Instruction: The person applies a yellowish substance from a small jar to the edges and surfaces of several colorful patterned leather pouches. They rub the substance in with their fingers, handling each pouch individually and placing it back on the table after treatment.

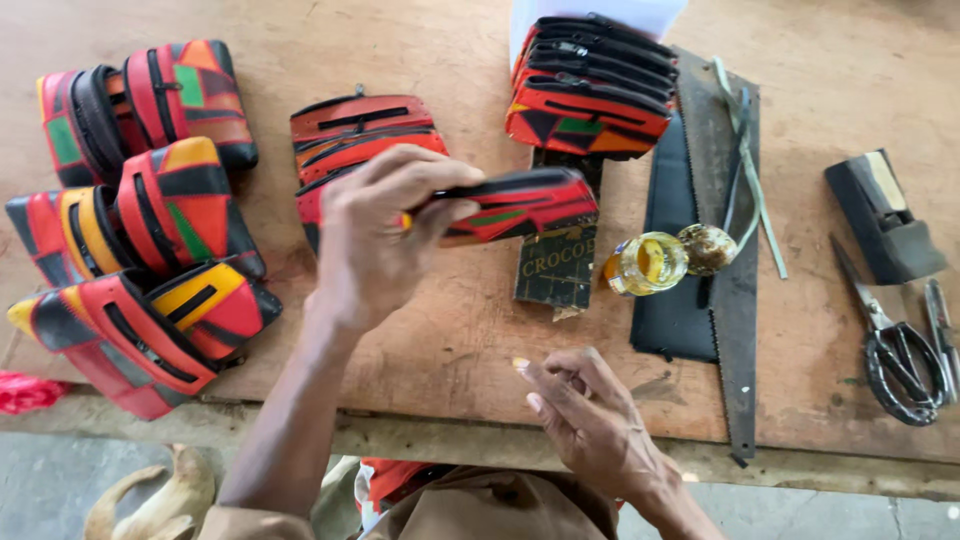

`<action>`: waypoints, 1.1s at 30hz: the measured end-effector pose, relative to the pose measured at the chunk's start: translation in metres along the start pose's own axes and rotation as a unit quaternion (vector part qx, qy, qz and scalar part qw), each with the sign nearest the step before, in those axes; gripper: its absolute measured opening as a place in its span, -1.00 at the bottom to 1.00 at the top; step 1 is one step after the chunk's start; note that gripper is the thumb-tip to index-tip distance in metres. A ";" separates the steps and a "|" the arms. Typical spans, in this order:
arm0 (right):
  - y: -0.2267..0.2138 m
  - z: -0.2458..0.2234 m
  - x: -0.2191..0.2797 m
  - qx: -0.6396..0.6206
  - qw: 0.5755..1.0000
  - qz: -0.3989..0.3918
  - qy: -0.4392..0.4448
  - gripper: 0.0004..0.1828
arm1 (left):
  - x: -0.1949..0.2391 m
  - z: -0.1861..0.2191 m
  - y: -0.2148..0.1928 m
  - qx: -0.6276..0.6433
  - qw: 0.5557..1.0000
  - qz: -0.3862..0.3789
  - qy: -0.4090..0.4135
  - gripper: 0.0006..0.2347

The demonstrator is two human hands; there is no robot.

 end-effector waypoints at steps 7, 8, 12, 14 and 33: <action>-0.002 0.007 0.008 -0.033 0.999 -0.006 0.009 -0.47 | -0.049 -0.002 0.082 -0.032 0.979 -0.086 0.184 -0.85; -0.002 0.009 0.009 -0.036 0.999 -0.005 0.014 -0.46 | -0.054 -0.006 0.089 -0.041 0.977 -0.090 0.186 -0.85; -0.003 0.017 0.013 -0.043 0.998 -0.016 0.038 -0.40 | -0.071 -0.020 0.113 -0.076 0.975 -0.103 0.181 -0.83; -0.003 0.018 0.013 -0.041 0.998 -0.019 0.045 -0.39 | -0.076 -0.027 0.121 -0.088 0.976 -0.107 0.170 -0.84; -0.021 0.006 -0.016 -0.090 0.996 0.005 0.027 -0.45 | -0.087 -0.045 0.123 -0.144 0.970 -0.106 0.165 -0.79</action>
Point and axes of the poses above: each hand's wrist, its own x-axis away from the middle knuckle, its own y-axis out of the palm, z = x × y, the point moved 9 cm from there along -x, towards the middle knuckle, and after that the axes turned 10 degrees about y, right-handed, at the moved point
